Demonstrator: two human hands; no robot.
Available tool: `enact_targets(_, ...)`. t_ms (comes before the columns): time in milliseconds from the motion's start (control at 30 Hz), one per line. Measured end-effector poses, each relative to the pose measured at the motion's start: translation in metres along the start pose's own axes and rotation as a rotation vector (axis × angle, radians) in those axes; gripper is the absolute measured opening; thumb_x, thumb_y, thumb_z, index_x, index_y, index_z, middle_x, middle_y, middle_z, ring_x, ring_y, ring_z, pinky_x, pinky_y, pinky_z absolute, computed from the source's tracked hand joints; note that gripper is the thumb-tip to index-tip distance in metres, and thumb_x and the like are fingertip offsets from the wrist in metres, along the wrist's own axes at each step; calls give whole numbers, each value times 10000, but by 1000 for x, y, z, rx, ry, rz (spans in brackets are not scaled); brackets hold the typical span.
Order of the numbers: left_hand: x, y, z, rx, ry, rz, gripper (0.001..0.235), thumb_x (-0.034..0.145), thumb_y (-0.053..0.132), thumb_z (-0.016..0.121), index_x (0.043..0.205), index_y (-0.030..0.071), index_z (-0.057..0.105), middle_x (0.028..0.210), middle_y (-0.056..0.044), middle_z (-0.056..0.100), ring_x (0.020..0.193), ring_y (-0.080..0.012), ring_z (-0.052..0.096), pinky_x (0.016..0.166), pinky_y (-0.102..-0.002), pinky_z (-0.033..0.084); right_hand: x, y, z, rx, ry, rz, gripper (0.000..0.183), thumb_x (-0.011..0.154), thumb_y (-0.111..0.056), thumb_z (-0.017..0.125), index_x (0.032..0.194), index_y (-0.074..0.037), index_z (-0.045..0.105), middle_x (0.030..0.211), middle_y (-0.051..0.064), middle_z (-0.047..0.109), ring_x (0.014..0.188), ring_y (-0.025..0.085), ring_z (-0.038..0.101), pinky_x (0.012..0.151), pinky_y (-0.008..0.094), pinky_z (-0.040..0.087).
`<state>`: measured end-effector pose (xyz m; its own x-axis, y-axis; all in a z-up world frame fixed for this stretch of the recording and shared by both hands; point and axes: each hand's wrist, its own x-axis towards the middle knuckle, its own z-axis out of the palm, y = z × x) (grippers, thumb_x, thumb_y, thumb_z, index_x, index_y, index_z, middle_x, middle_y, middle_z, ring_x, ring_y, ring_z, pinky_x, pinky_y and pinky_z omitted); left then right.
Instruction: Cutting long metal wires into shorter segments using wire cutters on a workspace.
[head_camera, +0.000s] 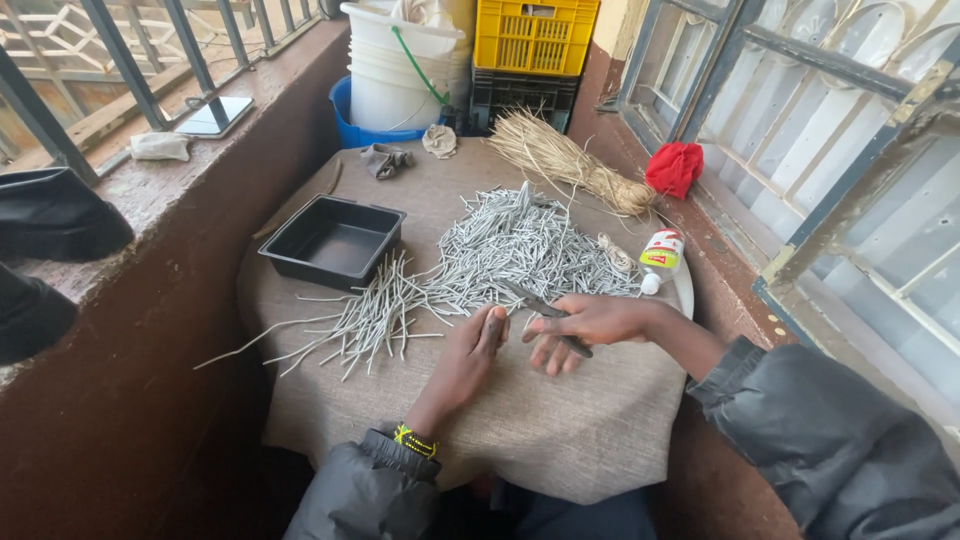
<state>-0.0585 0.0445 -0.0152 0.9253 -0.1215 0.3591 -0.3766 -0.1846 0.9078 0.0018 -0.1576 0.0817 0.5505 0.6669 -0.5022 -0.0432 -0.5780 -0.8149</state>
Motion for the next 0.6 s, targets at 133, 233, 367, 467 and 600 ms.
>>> enact_targets(133, -9, 24, -13, 187, 29, 46, 395, 1120, 313, 389, 929, 74, 637, 643, -147, 478, 628, -289, 500, 667, -408, 464, -14, 4, -14, -48, 4, 7, 650, 1025, -454, 509, 1374, 93, 550, 1167, 281, 760, 976, 299, 777, 840, 403, 642)
enact_targets(233, -12, 32, -23, 680, 25, 46, 327, 1096, 347, 431, 1015, 172, 695, 830, -73, 669, 786, -285, 670, 769, -431, 485, -16, 19, -26, 70, 142, -115, 673, 984, -515, 507, 1338, 45, 628, 1087, 275, 776, 876, 312, 787, 742, 398, 652)
enact_targets(367, -10, 6, -31, 1009, 14, -25, 246, 1025, 350, 544, 1061, 220, 750, 966, -41, 704, 947, -264, 682, 866, -454, 476, -12, 40, -31, 230, 272, -335, 717, 998, -508, 490, 1362, 104, 569, 1013, 307, 761, 785, 350, 779, 659, 431, 651)
enact_targets(467, -11, 7, -37, 1128, 65, -40, 205, 966, 334, 636, 1100, 225, 748, 1049, -41, 695, 1071, -257, 615, 936, -483, 429, 4, 67, -28, 305, 278, -453, 704, 1023, -502, 462, 1360, 109, 561, 977, 303, 756, 747, 350, 778, 626, 438, 658)
enact_targets(600, -9, 43, -37, 959, 339, 106, 164, 977, 230, 645, 1108, 267, 735, 1001, 24, 664, 1037, -207, 579, 916, -449, 373, 26, 104, -11, 543, 312, -538, 608, 1042, -448, 481, 1329, 79, 578, 894, 256, 755, 714, 361, 774, 611, 448, 652)
